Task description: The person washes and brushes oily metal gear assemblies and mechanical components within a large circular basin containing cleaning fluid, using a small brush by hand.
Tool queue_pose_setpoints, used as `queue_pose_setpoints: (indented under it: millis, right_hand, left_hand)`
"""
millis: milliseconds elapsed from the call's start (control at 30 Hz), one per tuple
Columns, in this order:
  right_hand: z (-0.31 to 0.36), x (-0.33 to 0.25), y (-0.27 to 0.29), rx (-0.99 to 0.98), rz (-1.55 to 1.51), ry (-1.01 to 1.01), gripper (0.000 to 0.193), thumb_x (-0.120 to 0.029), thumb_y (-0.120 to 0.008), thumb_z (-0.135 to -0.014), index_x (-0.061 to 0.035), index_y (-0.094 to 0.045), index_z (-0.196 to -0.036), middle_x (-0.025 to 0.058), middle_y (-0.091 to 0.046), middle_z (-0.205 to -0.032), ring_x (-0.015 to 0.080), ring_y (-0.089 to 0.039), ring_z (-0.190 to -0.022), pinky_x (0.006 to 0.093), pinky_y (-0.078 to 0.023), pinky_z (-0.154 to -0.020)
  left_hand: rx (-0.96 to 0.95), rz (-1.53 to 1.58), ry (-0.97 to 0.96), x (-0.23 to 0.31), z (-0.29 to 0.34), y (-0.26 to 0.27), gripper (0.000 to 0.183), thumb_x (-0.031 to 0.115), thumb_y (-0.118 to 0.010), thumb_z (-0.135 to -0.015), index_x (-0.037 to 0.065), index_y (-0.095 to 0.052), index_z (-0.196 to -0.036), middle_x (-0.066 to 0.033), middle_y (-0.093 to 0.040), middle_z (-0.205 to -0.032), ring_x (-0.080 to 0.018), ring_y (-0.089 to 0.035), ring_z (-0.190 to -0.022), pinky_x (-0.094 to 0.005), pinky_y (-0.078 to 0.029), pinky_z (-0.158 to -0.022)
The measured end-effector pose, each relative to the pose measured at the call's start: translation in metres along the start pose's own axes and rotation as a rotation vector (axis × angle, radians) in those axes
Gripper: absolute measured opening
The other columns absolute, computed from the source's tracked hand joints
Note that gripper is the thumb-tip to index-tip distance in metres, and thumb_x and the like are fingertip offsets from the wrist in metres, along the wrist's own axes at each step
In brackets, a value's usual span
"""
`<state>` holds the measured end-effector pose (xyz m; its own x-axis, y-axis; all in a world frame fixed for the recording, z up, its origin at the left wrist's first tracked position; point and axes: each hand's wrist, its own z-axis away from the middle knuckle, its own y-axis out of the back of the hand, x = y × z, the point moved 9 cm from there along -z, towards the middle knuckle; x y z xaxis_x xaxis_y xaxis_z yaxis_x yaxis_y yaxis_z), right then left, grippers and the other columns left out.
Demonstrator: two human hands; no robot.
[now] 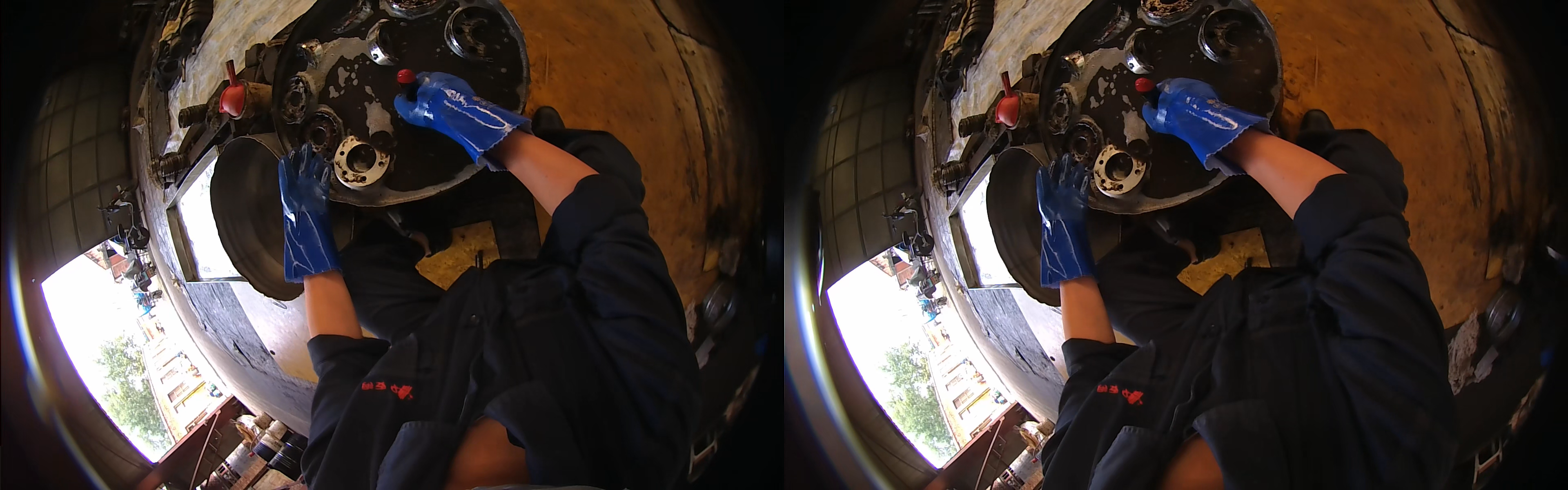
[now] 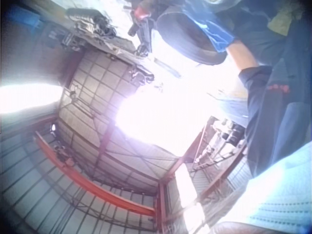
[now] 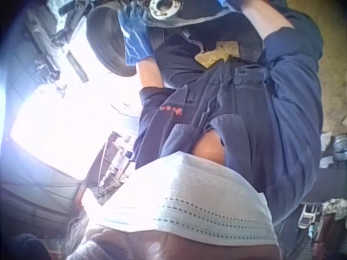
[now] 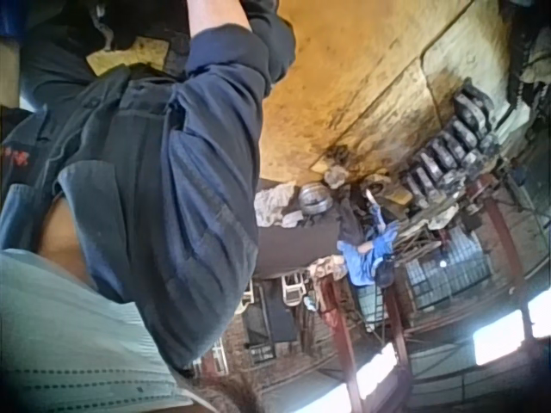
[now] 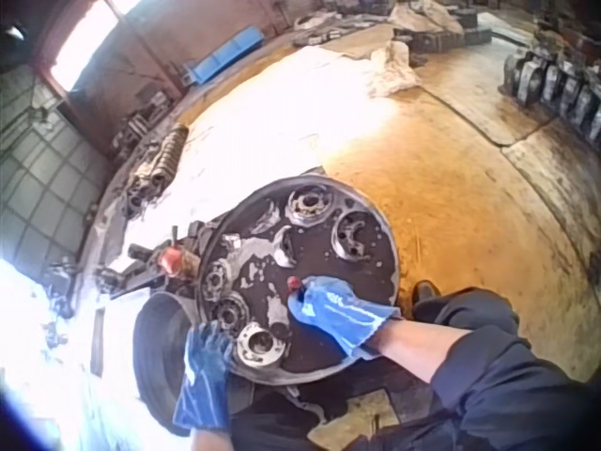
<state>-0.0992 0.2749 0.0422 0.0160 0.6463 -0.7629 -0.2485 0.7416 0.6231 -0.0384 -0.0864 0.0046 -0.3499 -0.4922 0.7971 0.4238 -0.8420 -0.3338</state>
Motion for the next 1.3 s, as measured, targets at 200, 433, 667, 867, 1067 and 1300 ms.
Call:
queue_pose_setpoints:
  millis: [200,433,667,867,1067,1300]
  right_hand:
    - [0.007,-0.009,0.004,-0.123,-0.576,-0.102,0.030,-0.033,-0.062,-0.095,-0.0074,-0.063,-0.080,-0.0017,-0.056,-0.074,0.0079,-0.052,-0.071,0.0313,-0.044,-0.067]
    - [-0.013,-0.045,-0.038,-0.425,-0.358,0.163,0.023,-0.022,-0.060,-0.100,-0.0107,-0.058,-0.080,-0.0007,-0.056,-0.074,0.0078,-0.055,-0.069,0.0234,-0.046,-0.064]
    - [-0.040,-0.007,-0.017,-0.292,-0.495,0.085,0.025,-0.030,-0.051,-0.097,-0.0108,-0.067,-0.093,0.0076,-0.067,-0.081,0.0199,-0.065,-0.075,0.0343,-0.054,-0.070]
    - [0.010,-0.051,-0.010,-0.313,-0.278,0.007,0.028,-0.019,-0.051,-0.102,-0.0060,-0.063,-0.081,0.0046,-0.058,-0.068,0.0138,-0.057,-0.068,0.0295,-0.051,-0.069]
    - [-0.040,0.008,-0.046,-0.153,-0.595,0.020,0.025,-0.032,-0.064,-0.097,-0.0074,-0.067,-0.092,0.0047,-0.061,-0.074,0.0153,-0.058,-0.071,0.0324,-0.050,-0.071]
    - [0.023,-0.019,0.016,-0.159,-0.589,0.003,0.027,-0.031,-0.074,-0.094,-0.0068,-0.067,-0.103,0.0043,-0.064,-0.085,0.0157,-0.058,-0.075,0.0322,-0.048,-0.073]
  left_hand:
    - [-0.217,0.267,0.203,-0.033,0.030,-0.096,0.080,0.059,-0.052,-0.101,0.007,-0.033,-0.159,-0.0156,-0.039,-0.162,-0.0423,-0.038,-0.146,-0.0609,-0.033,-0.119]
    - [-0.237,0.343,0.384,-0.083,0.041,-0.157,0.097,0.070,-0.059,-0.090,0.008,-0.031,-0.160,-0.0239,-0.032,-0.162,-0.0442,-0.035,-0.147,-0.0640,-0.028,-0.119]
    - [-0.186,0.130,0.320,-0.083,0.039,-0.168,0.094,0.068,-0.064,-0.088,0.003,-0.041,-0.152,-0.0238,-0.048,-0.150,-0.0433,-0.047,-0.137,-0.0662,-0.032,-0.117]
    - [-0.272,0.498,0.359,-0.065,0.037,-0.139,0.093,0.063,-0.064,-0.089,0.008,-0.033,-0.157,-0.0217,-0.045,-0.152,-0.0418,-0.047,-0.136,-0.0622,-0.035,-0.116]
    - [0.045,-0.103,0.176,-0.009,0.008,-0.092,0.060,0.054,-0.055,-0.101,0.010,-0.058,-0.141,-0.0178,-0.056,-0.147,-0.0419,-0.052,-0.134,-0.0548,-0.049,-0.102]
    - [0.059,-0.798,0.226,0.007,-0.001,-0.035,0.035,0.034,-0.074,-0.094,0.004,-0.075,-0.113,-0.0089,-0.070,-0.090,-0.0234,-0.065,-0.071,-0.0361,-0.053,-0.064]
